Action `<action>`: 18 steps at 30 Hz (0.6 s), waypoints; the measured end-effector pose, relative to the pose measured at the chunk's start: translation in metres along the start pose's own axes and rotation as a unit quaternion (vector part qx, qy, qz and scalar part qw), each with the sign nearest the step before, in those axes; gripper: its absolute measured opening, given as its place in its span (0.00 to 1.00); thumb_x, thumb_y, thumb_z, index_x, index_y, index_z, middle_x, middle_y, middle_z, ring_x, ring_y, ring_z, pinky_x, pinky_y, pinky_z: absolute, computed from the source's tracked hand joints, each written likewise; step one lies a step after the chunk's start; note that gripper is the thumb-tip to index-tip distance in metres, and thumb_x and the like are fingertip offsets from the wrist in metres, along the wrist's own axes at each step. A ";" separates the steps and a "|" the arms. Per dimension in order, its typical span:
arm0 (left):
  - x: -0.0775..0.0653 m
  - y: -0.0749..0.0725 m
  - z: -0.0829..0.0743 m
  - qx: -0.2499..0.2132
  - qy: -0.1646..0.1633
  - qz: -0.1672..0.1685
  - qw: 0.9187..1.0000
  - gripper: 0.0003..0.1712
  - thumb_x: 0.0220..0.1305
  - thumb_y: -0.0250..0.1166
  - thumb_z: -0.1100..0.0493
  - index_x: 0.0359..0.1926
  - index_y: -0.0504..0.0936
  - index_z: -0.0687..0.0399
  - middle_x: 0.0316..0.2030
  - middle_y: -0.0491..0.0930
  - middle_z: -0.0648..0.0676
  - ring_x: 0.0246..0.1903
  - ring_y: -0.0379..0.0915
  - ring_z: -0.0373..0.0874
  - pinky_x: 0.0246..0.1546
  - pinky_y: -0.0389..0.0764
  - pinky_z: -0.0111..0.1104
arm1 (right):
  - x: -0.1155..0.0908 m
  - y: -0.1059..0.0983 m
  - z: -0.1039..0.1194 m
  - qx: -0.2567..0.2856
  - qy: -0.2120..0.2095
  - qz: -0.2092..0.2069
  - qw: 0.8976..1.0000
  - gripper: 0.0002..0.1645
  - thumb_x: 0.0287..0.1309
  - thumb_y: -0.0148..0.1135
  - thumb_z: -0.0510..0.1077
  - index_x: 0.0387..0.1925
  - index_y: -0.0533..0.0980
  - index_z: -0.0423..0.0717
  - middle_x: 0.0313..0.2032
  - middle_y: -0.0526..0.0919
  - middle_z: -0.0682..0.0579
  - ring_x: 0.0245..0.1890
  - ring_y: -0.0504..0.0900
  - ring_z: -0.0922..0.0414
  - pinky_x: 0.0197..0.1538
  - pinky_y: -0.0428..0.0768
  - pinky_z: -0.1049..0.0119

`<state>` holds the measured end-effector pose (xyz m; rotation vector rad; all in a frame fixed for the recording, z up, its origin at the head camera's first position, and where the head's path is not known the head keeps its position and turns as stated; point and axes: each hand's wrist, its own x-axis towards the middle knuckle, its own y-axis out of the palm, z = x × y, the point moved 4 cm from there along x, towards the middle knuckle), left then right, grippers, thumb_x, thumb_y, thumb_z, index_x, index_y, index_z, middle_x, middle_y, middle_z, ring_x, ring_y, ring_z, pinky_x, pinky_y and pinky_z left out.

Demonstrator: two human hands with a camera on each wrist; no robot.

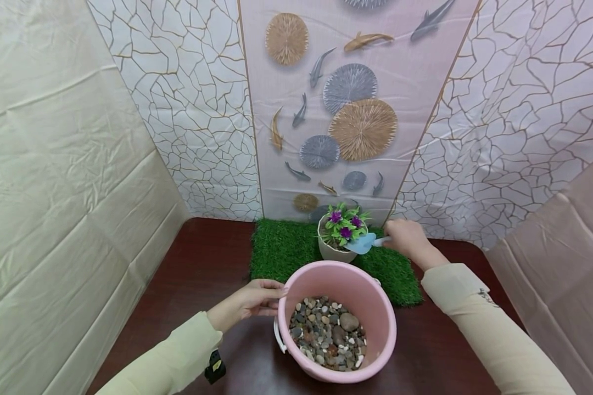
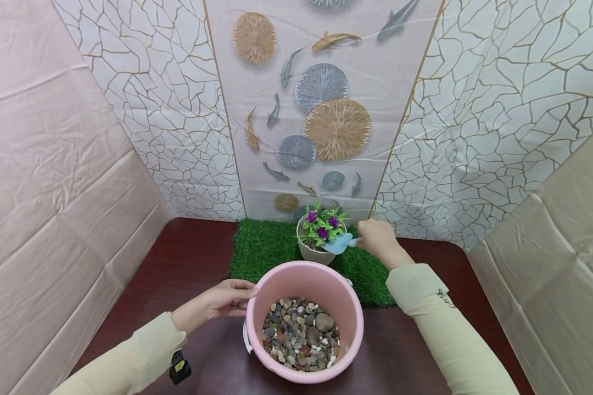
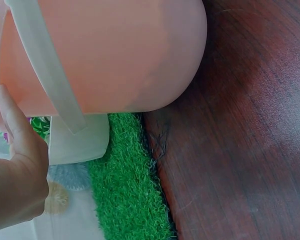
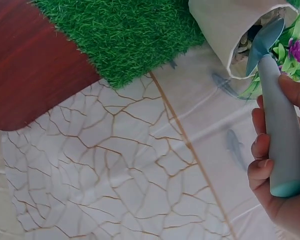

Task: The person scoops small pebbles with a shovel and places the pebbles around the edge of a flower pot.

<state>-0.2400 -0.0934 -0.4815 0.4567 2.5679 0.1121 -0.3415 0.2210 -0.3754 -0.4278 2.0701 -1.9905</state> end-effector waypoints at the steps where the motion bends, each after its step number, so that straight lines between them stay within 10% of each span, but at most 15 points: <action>1: 0.000 0.000 0.000 0.000 -0.001 -0.001 1.000 0.07 0.62 0.62 0.63 0.41 0.79 0.57 0.22 0.80 0.46 0.22 0.79 0.35 0.29 0.85 0.28 | 0.000 0.000 0.002 -0.007 -0.001 -0.005 1.000 0.16 0.49 0.70 0.43 0.15 0.73 0.45 0.17 0.75 0.52 0.16 0.69 0.58 0.18 0.70 0.65; 18: 0.000 -0.001 0.000 0.005 -0.004 0.001 1.000 0.09 0.62 0.62 0.62 0.43 0.79 0.58 0.23 0.81 0.46 0.23 0.79 0.35 0.30 0.85 0.29 | -0.005 -0.010 0.018 -0.085 -0.039 -0.065 0.993 0.14 0.46 0.72 0.39 0.18 0.73 0.42 0.19 0.76 0.47 0.19 0.75 0.51 0.19 0.78 0.58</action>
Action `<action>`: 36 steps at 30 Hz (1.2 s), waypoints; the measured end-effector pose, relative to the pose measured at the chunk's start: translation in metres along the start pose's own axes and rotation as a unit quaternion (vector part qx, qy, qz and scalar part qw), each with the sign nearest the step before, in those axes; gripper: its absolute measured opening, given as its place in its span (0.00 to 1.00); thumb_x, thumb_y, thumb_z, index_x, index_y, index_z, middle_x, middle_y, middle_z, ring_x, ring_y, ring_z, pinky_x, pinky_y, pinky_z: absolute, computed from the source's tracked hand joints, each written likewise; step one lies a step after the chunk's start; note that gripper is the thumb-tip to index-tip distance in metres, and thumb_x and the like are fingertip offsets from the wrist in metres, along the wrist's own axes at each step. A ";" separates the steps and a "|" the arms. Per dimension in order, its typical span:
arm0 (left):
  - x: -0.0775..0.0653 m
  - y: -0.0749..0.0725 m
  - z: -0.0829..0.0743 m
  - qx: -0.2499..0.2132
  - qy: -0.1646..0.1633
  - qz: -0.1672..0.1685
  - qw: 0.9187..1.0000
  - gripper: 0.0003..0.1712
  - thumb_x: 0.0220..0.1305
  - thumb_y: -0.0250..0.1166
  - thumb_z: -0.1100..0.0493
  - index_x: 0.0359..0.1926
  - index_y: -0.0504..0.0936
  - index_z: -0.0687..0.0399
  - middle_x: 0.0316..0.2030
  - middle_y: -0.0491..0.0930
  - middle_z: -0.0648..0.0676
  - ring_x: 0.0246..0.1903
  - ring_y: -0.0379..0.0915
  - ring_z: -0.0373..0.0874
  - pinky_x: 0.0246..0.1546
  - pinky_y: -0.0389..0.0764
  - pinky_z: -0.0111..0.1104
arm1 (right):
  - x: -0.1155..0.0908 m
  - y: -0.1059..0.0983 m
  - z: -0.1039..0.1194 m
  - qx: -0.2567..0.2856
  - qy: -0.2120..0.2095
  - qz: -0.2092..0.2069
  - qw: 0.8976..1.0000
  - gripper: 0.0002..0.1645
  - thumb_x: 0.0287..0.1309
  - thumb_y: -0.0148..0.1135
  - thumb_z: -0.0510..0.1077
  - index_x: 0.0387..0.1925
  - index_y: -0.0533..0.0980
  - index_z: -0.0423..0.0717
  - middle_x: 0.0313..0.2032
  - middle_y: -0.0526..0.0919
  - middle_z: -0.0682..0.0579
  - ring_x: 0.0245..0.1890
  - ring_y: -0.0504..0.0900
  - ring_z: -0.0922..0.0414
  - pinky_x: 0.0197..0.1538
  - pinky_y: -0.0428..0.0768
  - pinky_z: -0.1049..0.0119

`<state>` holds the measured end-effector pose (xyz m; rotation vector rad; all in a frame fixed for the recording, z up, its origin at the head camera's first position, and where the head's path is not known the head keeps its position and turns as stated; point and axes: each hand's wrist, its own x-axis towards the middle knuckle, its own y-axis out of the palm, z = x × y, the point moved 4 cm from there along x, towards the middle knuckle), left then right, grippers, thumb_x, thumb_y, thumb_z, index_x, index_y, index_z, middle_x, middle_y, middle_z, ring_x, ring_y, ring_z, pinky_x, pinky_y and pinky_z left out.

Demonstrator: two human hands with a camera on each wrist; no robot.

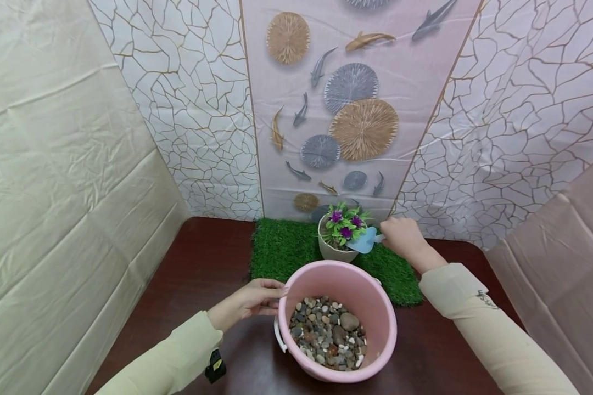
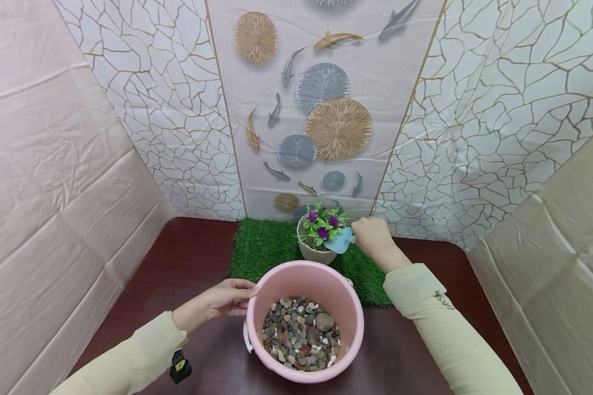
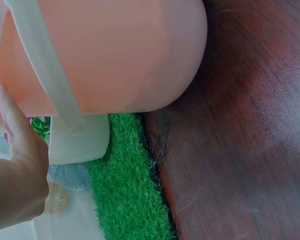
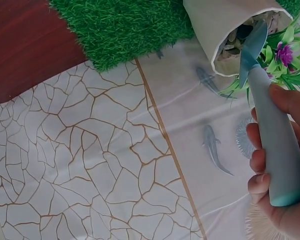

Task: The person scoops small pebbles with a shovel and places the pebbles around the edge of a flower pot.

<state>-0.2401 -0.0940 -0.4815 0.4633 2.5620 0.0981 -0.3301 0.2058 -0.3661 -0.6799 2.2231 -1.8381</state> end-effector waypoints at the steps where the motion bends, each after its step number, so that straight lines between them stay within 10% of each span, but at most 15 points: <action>1: 0.000 0.000 0.000 0.000 0.000 0.001 1.000 0.09 0.62 0.62 0.62 0.43 0.79 0.58 0.23 0.81 0.46 0.23 0.79 0.35 0.30 0.85 0.29 | 0.000 0.000 -0.001 -0.003 0.000 0.002 1.000 0.14 0.46 0.72 0.40 0.18 0.73 0.42 0.19 0.76 0.47 0.19 0.76 0.51 0.20 0.78 0.58; 21: 0.000 -0.003 0.000 0.002 0.000 -0.004 1.000 0.11 0.62 0.62 0.62 0.45 0.78 0.60 0.24 0.81 0.47 0.23 0.79 0.35 0.31 0.86 0.29 | -0.028 -0.004 -0.041 0.085 0.044 0.014 0.995 0.15 0.49 0.68 0.39 0.13 0.74 0.47 0.15 0.75 0.53 0.14 0.70 0.57 0.16 0.71 0.62; 36: 0.000 0.000 0.004 -0.006 -0.003 0.010 1.000 0.09 0.63 0.61 0.62 0.44 0.79 0.56 0.22 0.81 0.45 0.21 0.78 0.33 0.27 0.84 0.25 | -0.052 -0.031 -0.042 0.157 0.020 0.006 0.987 0.11 0.49 0.70 0.44 0.33 0.84 0.41 0.34 0.83 0.44 0.30 0.81 0.49 0.28 0.80 0.54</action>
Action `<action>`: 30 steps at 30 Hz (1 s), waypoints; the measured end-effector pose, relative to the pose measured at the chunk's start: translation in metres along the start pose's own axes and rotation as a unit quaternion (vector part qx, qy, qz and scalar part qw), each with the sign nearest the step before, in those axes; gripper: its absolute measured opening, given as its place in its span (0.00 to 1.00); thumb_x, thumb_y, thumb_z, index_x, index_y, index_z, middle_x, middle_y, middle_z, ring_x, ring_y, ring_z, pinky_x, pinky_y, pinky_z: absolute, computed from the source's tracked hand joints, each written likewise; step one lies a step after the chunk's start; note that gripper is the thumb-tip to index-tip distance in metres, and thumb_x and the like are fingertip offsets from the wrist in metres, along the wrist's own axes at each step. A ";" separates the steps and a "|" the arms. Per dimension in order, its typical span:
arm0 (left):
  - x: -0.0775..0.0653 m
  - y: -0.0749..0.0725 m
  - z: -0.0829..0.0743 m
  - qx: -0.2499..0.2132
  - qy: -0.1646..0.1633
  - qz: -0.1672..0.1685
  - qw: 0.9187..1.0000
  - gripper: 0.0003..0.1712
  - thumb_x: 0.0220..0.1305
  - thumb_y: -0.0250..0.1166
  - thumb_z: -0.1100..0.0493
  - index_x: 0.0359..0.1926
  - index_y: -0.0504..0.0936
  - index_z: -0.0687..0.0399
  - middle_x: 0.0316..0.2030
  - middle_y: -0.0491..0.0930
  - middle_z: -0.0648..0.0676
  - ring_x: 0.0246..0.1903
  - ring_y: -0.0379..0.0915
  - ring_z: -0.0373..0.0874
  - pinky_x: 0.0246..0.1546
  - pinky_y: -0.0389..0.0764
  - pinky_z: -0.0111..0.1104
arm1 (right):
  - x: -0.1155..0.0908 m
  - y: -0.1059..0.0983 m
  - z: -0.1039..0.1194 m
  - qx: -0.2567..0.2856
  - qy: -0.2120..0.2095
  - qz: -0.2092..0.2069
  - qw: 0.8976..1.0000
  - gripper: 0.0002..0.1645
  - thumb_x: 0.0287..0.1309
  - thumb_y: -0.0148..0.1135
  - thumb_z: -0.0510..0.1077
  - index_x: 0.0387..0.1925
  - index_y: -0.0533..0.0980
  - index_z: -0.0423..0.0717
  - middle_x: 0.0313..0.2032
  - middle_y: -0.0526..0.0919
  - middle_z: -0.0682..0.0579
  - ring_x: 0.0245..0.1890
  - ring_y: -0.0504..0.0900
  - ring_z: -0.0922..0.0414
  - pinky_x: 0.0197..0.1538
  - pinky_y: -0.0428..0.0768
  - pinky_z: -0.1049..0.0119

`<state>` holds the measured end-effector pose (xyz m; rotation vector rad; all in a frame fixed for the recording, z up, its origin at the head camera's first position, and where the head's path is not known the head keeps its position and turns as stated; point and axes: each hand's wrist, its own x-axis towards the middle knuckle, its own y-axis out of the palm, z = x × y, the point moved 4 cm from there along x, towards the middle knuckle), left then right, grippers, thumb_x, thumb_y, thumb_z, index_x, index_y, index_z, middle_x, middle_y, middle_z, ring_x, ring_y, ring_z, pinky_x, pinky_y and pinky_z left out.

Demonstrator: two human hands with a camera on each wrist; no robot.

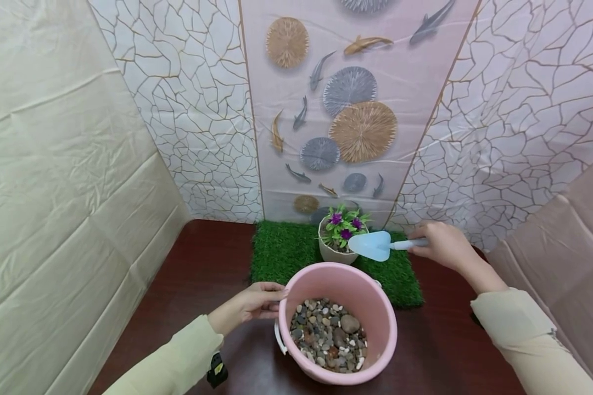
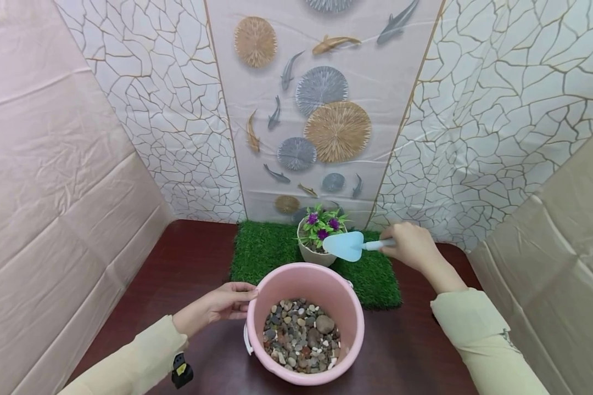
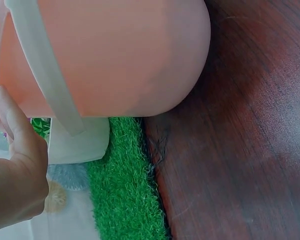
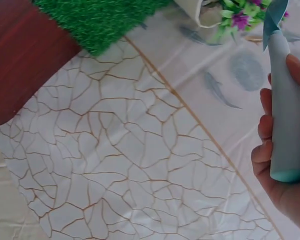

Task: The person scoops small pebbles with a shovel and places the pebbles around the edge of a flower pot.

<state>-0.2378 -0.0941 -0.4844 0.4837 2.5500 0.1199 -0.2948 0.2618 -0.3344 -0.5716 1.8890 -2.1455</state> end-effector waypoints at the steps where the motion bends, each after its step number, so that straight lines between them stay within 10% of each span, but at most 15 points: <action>1: 0.000 0.000 0.000 -0.001 0.000 0.000 1.000 0.09 0.63 0.61 0.62 0.44 0.78 0.56 0.22 0.80 0.45 0.21 0.78 0.33 0.27 0.84 0.25 | -0.001 -0.001 0.002 0.006 -0.004 -0.001 1.000 0.11 0.48 0.70 0.44 0.33 0.84 0.41 0.34 0.84 0.44 0.29 0.81 0.50 0.27 0.79 0.56; 16: 0.001 -0.001 0.001 -0.003 0.002 -0.001 1.000 0.13 0.63 0.61 0.61 0.48 0.77 0.59 0.23 0.81 0.45 0.22 0.78 0.33 0.28 0.84 0.26 | -0.029 0.005 0.064 0.016 -0.093 -0.005 0.996 0.06 0.44 0.73 0.43 0.28 0.84 0.48 0.25 0.77 0.60 0.21 0.70 0.69 0.22 0.71 0.74; 30: 0.001 -0.002 -0.005 0.024 0.001 -0.007 1.000 0.18 0.62 0.62 0.61 0.52 0.76 0.65 0.24 0.82 0.48 0.22 0.79 0.35 0.29 0.85 0.28 | -0.039 0.050 0.094 -0.067 -0.162 -0.039 0.984 0.11 0.34 0.78 0.42 0.17 0.80 0.54 0.18 0.70 0.60 0.19 0.69 0.63 0.20 0.68 0.71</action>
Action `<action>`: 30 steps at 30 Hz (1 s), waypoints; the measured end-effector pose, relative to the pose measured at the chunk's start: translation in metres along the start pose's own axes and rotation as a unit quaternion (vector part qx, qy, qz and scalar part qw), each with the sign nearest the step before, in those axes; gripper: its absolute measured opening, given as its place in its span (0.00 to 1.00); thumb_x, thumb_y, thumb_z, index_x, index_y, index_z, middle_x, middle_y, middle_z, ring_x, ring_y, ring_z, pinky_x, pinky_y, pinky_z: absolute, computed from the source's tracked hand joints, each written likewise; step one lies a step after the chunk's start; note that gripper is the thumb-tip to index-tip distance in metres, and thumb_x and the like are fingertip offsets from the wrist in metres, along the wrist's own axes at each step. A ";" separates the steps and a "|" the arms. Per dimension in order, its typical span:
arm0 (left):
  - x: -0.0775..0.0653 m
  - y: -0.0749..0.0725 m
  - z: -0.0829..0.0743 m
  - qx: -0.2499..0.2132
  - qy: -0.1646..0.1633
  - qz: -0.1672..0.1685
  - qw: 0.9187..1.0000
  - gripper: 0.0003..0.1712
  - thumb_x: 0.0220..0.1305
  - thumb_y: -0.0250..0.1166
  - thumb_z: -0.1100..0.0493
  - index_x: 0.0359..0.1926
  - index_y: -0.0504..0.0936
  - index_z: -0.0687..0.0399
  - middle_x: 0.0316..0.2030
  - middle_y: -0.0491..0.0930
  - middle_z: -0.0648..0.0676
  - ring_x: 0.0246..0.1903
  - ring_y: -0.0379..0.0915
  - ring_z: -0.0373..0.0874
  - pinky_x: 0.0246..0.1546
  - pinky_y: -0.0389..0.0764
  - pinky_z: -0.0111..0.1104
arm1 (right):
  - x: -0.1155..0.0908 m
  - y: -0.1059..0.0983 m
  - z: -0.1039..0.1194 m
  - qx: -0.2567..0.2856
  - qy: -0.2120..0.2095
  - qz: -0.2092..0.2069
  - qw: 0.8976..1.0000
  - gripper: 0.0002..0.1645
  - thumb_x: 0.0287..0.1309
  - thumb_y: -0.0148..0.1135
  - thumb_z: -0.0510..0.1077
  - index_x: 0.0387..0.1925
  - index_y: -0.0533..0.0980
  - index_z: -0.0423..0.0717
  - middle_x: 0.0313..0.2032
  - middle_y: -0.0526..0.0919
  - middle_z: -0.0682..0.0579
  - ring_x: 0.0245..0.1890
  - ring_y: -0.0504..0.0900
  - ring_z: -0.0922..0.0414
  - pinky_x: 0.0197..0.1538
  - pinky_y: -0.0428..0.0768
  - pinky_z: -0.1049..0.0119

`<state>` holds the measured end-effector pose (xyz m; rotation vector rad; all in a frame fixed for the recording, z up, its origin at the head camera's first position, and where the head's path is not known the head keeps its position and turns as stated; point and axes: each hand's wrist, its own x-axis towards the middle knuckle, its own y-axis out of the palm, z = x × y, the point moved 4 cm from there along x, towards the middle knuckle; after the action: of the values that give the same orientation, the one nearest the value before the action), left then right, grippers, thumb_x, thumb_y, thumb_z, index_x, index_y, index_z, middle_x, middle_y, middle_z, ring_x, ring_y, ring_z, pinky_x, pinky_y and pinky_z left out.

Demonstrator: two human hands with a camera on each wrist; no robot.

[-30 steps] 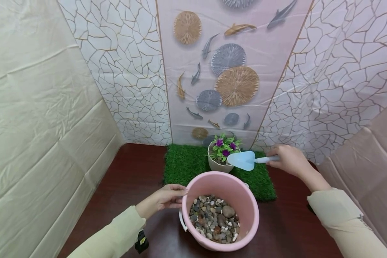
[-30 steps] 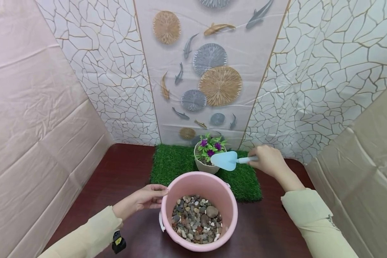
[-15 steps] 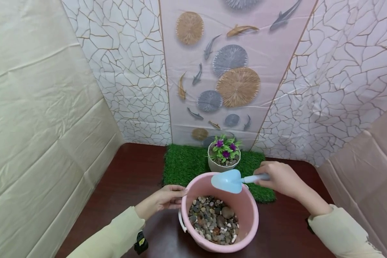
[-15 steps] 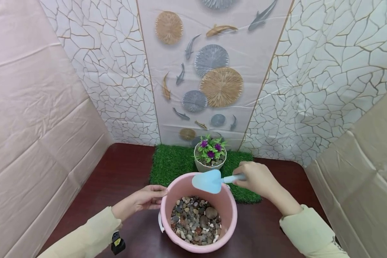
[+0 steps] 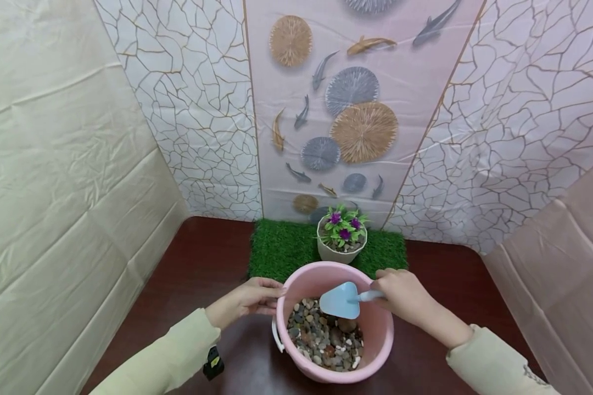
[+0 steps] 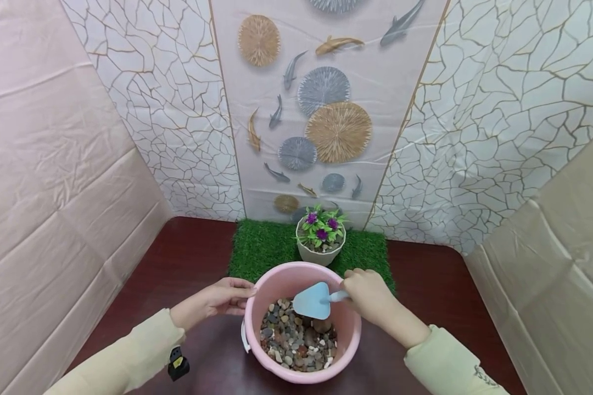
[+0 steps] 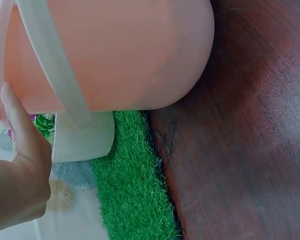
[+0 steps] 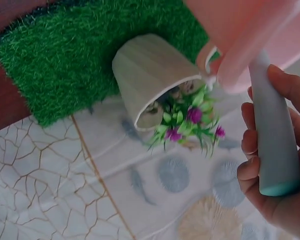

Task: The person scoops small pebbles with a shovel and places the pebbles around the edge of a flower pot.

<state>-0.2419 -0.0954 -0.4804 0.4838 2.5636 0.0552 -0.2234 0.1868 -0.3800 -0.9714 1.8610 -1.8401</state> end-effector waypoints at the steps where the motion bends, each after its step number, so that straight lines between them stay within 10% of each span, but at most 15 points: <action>1: 0.000 0.000 0.000 0.001 0.000 -0.001 1.000 0.19 0.62 0.62 0.61 0.53 0.76 0.65 0.25 0.82 0.48 0.22 0.79 0.35 0.29 0.85 0.28 | 0.001 0.002 0.002 -0.009 -0.004 -0.002 1.000 0.10 0.34 0.78 0.42 0.17 0.80 0.53 0.18 0.71 0.60 0.19 0.70 0.62 0.20 0.68 0.70; 16: 0.002 -0.002 -0.003 0.014 0.001 0.003 1.000 0.19 0.60 0.63 0.61 0.51 0.77 0.66 0.23 0.82 0.47 0.21 0.78 0.35 0.28 0.85 0.28 | 0.008 0.027 0.028 -0.167 -0.051 -0.064 0.983 0.17 0.37 0.70 0.45 0.06 0.70 0.53 0.16 0.72 0.54 0.17 0.69 0.57 0.16 0.62 0.70; 30: 0.002 -0.002 -0.003 0.008 0.002 0.015 1.000 0.17 0.61 0.62 0.62 0.50 0.77 0.65 0.24 0.82 0.49 0.22 0.79 0.35 0.29 0.86 0.29 | 0.015 0.046 0.031 -0.145 -0.066 -0.065 0.985 0.17 0.34 0.71 0.40 0.08 0.69 0.52 0.16 0.71 0.55 0.18 0.70 0.58 0.16 0.62 0.69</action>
<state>-0.2458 -0.0959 -0.4795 0.5284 2.5619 0.0449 -0.2234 0.1509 -0.4243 -1.3084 2.0614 -1.5556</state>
